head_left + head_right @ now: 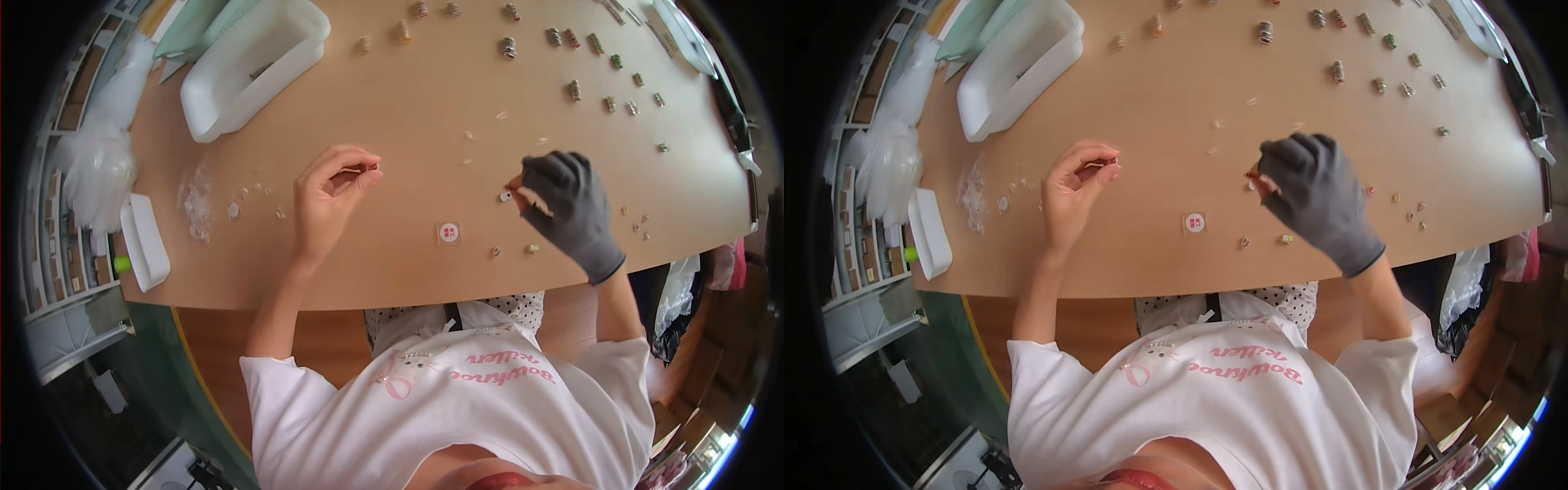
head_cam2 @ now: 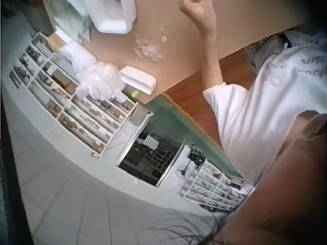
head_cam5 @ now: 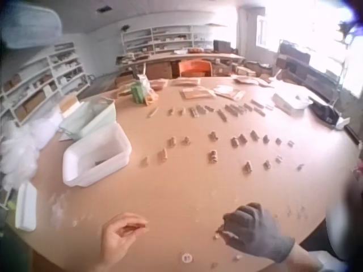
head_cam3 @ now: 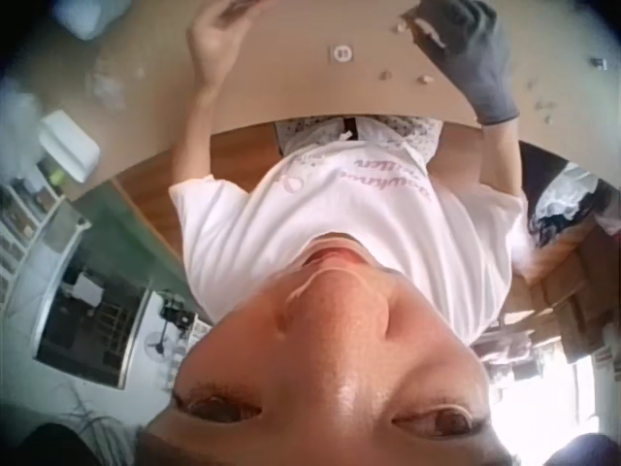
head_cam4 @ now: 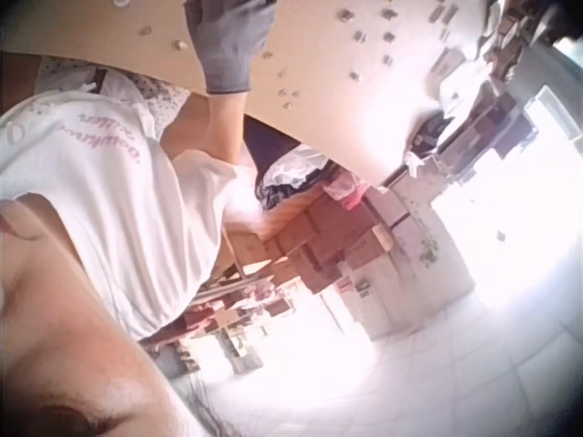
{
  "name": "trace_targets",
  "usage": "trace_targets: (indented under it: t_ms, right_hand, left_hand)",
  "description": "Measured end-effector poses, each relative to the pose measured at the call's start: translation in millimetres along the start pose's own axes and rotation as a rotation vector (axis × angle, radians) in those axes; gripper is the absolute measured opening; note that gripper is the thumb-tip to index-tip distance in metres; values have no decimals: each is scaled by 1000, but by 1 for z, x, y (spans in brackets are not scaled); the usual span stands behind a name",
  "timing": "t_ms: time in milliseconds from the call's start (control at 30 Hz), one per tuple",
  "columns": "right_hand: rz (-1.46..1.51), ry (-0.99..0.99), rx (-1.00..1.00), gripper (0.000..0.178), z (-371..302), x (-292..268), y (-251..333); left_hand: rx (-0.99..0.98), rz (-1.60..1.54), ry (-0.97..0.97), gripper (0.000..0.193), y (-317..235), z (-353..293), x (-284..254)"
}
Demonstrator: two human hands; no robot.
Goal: The person sorts and arranges small plastic parts by hand, taking them from a white bin and placing them on a table.
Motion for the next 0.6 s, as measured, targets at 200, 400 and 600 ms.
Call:
trace_targets:
  t_ms: [200, 400, 600]
  right_hand:
    - [-157, 30, 61, 18, 31, -29, -101]
    - [-170, -69, 85, 17, 26, -34, -162]
    - [-101, -141, -114, 18, 71, 19, -143]
  left_hand:
    - [34, 203, 56, 12, 7, 23, 7]
    - [52, 320, 68, 10, 9, 50, 26]
    - [43, 385, 71, 12, 9, 74, 42]
Point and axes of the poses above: each hand's wrist, its own z-axis towards the middle knuckle, its own x-axis out of the palm, y = z × x, the point moved 5 cm from there along z, towards the middle knuckle, and after that the axes turned 2 degrees about -x, right-handed, at the moved point
